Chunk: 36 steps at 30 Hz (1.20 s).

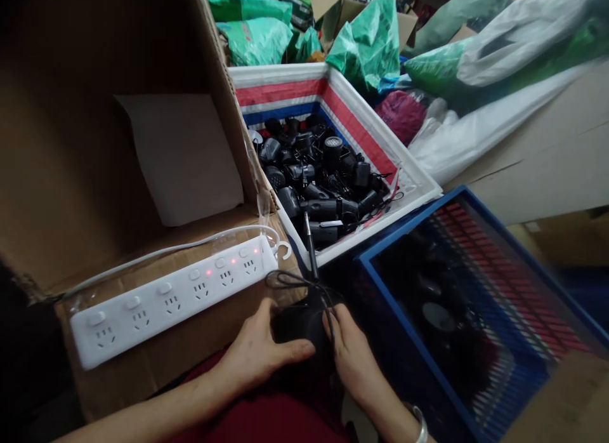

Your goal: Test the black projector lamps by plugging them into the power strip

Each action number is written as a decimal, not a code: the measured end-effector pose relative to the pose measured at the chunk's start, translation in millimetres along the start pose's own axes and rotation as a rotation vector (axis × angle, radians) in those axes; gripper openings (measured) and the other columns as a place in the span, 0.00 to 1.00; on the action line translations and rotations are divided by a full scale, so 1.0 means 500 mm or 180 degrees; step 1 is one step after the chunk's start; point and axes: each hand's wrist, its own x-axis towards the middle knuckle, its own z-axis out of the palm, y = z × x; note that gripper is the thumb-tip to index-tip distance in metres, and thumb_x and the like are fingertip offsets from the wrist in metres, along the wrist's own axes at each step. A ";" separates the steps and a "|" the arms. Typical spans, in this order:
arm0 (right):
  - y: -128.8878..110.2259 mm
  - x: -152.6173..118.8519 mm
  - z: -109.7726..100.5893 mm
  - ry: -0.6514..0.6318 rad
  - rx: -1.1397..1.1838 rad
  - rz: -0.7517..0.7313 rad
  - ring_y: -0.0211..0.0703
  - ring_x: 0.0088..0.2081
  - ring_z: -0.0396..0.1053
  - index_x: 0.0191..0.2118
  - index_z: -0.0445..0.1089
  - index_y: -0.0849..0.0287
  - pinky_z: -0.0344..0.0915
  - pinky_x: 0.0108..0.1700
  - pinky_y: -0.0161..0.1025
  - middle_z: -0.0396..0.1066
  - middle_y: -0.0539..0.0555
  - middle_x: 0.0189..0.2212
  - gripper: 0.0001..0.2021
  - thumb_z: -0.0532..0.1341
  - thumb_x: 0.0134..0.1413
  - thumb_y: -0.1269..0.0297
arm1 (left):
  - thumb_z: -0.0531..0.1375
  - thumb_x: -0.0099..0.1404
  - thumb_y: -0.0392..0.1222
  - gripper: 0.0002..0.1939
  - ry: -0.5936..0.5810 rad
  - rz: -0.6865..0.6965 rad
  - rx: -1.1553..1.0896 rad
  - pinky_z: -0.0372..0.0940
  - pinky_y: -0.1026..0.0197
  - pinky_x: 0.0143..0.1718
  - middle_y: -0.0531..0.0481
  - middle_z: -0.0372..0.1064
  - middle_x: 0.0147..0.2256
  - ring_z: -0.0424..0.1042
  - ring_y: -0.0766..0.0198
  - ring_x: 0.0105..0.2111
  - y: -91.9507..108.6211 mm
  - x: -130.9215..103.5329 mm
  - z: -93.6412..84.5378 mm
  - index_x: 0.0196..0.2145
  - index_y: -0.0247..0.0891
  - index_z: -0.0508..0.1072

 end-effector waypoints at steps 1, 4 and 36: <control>-0.001 0.006 -0.002 0.0012 0.0028 0.0004 0.44 0.34 0.65 0.32 0.59 0.54 0.66 0.39 0.40 0.65 0.51 0.29 0.23 0.49 0.52 0.36 | 0.70 0.41 0.59 0.36 0.0021 -0.0020 0.0041 0.62 0.48 0.42 0.32 0.72 0.44 0.70 0.39 0.45 0.003 0.003 0.000 0.42 0.36 0.63; -0.007 0.006 -0.017 -0.0225 0.0300 0.0020 0.43 0.35 0.65 0.34 0.62 0.55 0.66 0.39 0.39 0.66 0.52 0.31 0.23 0.51 0.53 0.37 | 0.69 0.43 0.60 0.35 0.0004 0.0006 0.0090 0.62 0.47 0.43 0.32 0.71 0.45 0.69 0.39 0.45 0.007 0.006 -0.003 0.42 0.36 0.63; 0.002 -0.003 -0.012 0.0001 0.0063 0.0043 0.40 0.28 0.60 0.27 0.59 0.52 0.62 0.34 0.38 0.60 0.47 0.23 0.20 0.55 0.52 0.39 | 0.67 0.45 0.58 0.31 0.0001 0.0033 0.0242 0.64 0.49 0.42 0.36 0.73 0.42 0.71 0.44 0.44 0.011 -0.018 0.007 0.39 0.38 0.62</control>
